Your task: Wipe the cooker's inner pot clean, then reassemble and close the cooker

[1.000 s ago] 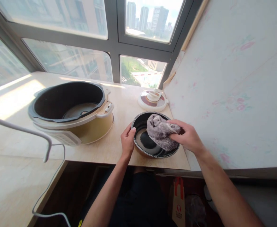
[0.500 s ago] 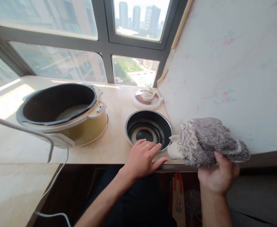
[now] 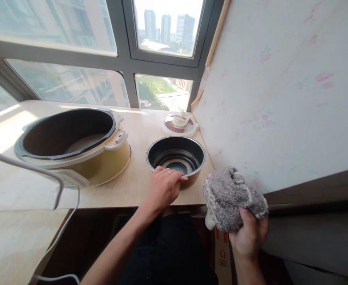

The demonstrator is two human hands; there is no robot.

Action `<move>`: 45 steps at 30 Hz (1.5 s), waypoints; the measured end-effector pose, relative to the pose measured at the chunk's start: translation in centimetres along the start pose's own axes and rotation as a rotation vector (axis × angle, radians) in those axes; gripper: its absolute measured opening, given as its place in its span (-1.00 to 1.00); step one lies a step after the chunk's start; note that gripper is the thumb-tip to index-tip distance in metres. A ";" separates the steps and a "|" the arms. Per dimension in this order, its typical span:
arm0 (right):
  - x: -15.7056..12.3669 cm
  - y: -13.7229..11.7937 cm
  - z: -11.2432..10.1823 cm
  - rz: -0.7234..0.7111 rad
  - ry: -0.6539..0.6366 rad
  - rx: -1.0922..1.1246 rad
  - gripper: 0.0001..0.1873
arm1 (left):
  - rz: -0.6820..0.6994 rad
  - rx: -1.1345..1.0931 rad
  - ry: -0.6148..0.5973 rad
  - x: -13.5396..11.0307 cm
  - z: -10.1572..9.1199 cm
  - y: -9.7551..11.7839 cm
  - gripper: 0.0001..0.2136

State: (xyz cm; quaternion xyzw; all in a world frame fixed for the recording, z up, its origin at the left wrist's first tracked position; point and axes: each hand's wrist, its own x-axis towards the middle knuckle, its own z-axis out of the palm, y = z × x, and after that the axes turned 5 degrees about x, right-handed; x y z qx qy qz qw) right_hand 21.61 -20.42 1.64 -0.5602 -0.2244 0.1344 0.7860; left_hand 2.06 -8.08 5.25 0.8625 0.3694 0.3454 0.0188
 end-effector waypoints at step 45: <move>7.7 4.1 13.6 0.319 -0.124 0.055 -0.61 | -0.210 -0.589 0.182 -3.3 -4.3 -10.4 -0.50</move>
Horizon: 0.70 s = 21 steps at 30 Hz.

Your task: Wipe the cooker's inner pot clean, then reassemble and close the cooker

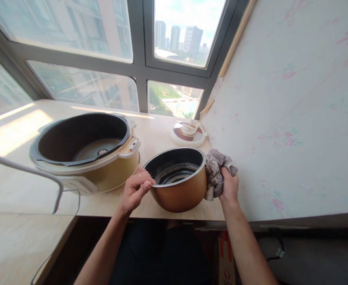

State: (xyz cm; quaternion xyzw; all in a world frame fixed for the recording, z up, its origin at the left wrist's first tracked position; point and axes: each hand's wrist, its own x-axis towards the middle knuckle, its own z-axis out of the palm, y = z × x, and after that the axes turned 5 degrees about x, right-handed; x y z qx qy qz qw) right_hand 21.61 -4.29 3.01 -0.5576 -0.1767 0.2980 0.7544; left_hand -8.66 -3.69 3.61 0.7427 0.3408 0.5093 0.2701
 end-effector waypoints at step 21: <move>-14.6 2.2 -3.8 -0.864 0.002 -0.336 -0.34 | 0.049 -0.027 -0.172 0.4 -0.6 0.1 -0.50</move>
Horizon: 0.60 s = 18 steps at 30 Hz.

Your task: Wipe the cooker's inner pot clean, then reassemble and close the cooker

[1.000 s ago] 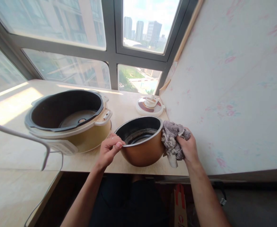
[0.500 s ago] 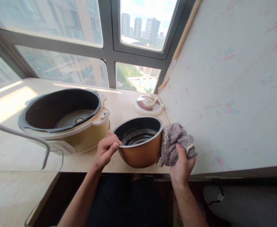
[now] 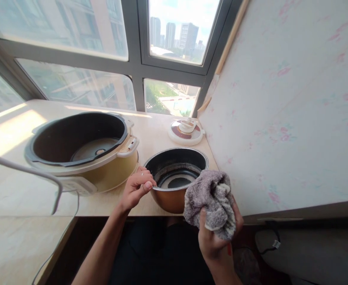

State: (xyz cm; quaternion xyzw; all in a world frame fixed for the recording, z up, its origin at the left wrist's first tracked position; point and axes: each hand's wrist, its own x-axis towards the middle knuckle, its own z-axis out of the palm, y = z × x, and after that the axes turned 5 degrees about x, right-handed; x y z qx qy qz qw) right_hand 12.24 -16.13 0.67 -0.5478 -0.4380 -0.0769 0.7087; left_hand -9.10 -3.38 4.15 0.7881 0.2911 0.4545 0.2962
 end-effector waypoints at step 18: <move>8.0 9.4 4.2 0.655 0.170 0.317 -0.80 | 0.041 0.196 -0.030 0.2 1.4 0.7 -0.48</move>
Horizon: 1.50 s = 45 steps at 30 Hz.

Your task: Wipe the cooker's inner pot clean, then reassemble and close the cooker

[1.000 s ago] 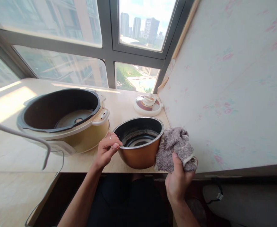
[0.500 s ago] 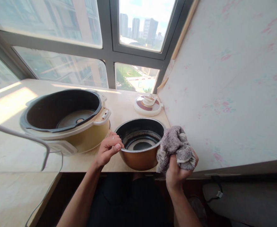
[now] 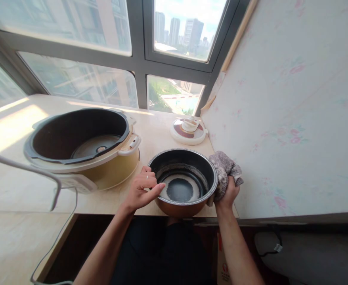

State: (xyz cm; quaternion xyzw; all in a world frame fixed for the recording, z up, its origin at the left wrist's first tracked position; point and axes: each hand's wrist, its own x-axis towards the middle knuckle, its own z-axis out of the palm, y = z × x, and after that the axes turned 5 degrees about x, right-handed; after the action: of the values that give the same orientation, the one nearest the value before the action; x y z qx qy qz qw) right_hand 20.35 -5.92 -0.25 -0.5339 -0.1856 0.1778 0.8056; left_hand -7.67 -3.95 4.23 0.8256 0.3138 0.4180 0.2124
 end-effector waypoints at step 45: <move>-3.7 2.0 -1.9 0.162 0.215 0.159 -0.59 | 0.314 0.419 -0.174 2.6 0.0 -2.4 -0.54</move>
State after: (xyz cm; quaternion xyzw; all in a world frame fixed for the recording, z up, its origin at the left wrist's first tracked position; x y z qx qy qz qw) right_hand 17.92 -8.50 -3.25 -0.4975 -0.0397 0.1981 0.8436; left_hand -7.30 -0.47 4.17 0.9229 0.2421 0.2995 -0.0043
